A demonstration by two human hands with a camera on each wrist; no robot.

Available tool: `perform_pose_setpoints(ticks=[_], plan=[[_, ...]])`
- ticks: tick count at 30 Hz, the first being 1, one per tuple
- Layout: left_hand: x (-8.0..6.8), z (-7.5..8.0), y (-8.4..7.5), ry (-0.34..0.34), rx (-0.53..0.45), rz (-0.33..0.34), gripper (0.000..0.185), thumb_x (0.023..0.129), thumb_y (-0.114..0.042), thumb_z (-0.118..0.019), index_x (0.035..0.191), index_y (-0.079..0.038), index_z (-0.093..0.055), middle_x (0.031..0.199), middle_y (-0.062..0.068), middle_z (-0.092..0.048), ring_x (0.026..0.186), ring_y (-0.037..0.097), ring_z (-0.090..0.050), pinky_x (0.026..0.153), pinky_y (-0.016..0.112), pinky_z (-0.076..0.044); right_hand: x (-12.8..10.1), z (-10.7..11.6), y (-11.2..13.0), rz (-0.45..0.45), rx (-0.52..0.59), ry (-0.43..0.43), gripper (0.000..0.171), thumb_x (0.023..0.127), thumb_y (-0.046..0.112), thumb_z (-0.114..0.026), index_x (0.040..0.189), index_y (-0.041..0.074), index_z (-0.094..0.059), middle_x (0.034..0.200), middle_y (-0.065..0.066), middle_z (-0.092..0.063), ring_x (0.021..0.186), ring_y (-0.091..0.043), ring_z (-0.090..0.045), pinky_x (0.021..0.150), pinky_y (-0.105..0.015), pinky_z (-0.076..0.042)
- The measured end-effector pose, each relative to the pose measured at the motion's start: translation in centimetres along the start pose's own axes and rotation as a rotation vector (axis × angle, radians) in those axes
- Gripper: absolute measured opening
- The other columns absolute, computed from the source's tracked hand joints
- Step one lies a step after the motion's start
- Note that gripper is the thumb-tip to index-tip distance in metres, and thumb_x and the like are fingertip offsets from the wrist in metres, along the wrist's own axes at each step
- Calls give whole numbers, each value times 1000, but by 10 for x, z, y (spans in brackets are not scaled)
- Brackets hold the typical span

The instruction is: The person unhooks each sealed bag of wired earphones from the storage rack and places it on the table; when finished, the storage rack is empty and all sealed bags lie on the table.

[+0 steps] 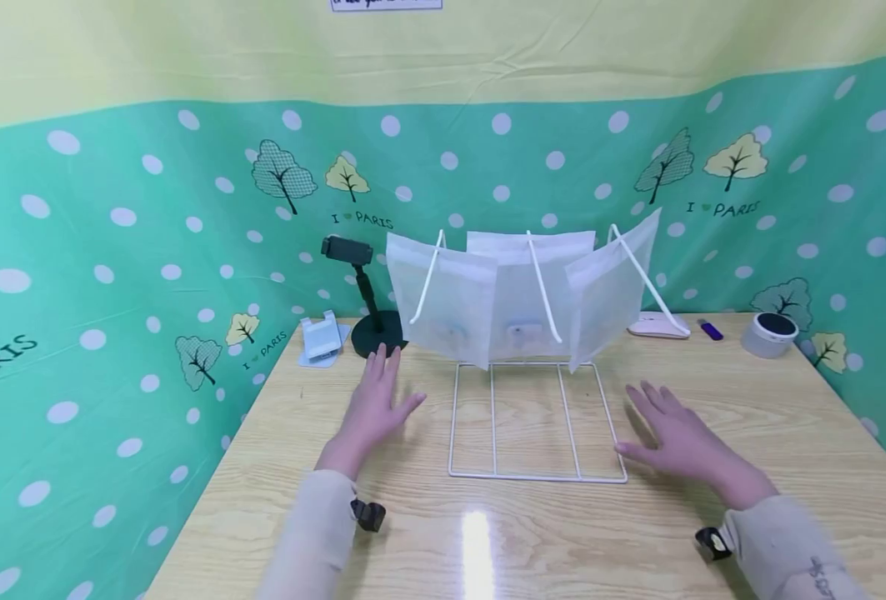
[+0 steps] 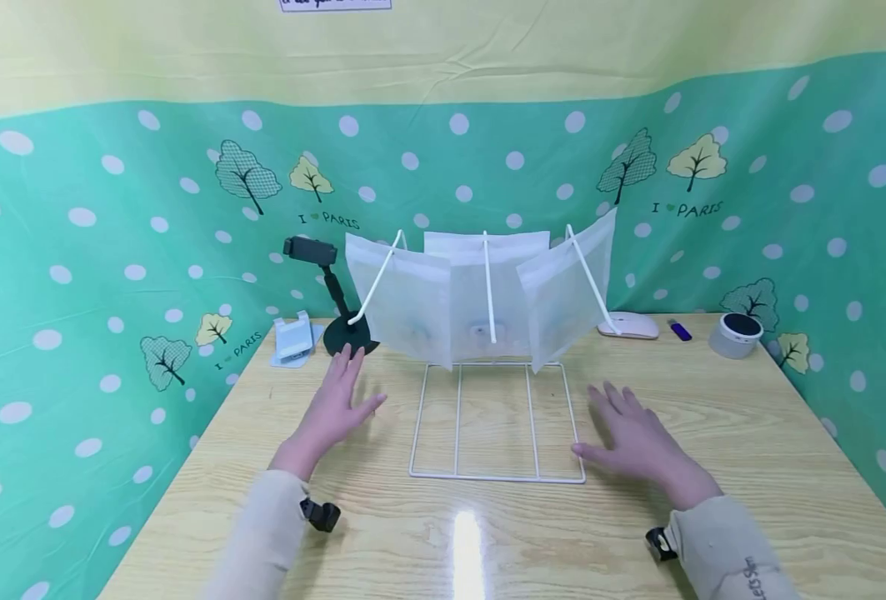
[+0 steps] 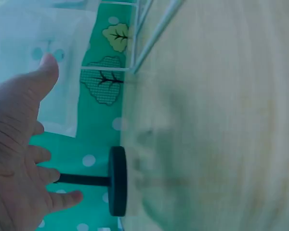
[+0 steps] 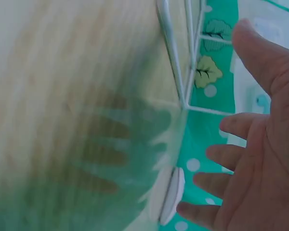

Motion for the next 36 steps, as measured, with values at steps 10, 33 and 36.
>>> perform_pose_setpoints(ticks=[10,33,36], plan=[[37,22,4,-57,-365,99,73,97,-43,-58,154,-10,-26,158,15,-25,139,36,-33,110,51,-34,-2,-20,4,58,108,83,109,77,61,-71,148,-9,-27,150,-37,-22,134,-56,-24,106,-67,-24],[86,49,2,-97,-715,201,60,97,-35,-60,149,-15,-37,147,8,-43,129,29,-45,102,47,-43,-3,-25,6,35,88,147,106,73,60,-75,147,-4,-35,150,-33,-28,136,-56,-22,105,-68,-24],[88,48,4,-91,-743,202,53,98,-33,-59,145,-12,-44,143,9,-48,131,28,-45,109,47,-36,-3,-26,6,27,82,150,107,73,61,-75,147,-4,-35,150,-32,-28,136,-55,-22,106,-68,-24]])
Point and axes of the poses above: each hand's wrist, its own x-axis towards the middle knuckle, its own z-axis out of the back of the hand, y = z × x, the point moved 5 cm from there along x, towards the middle knuckle
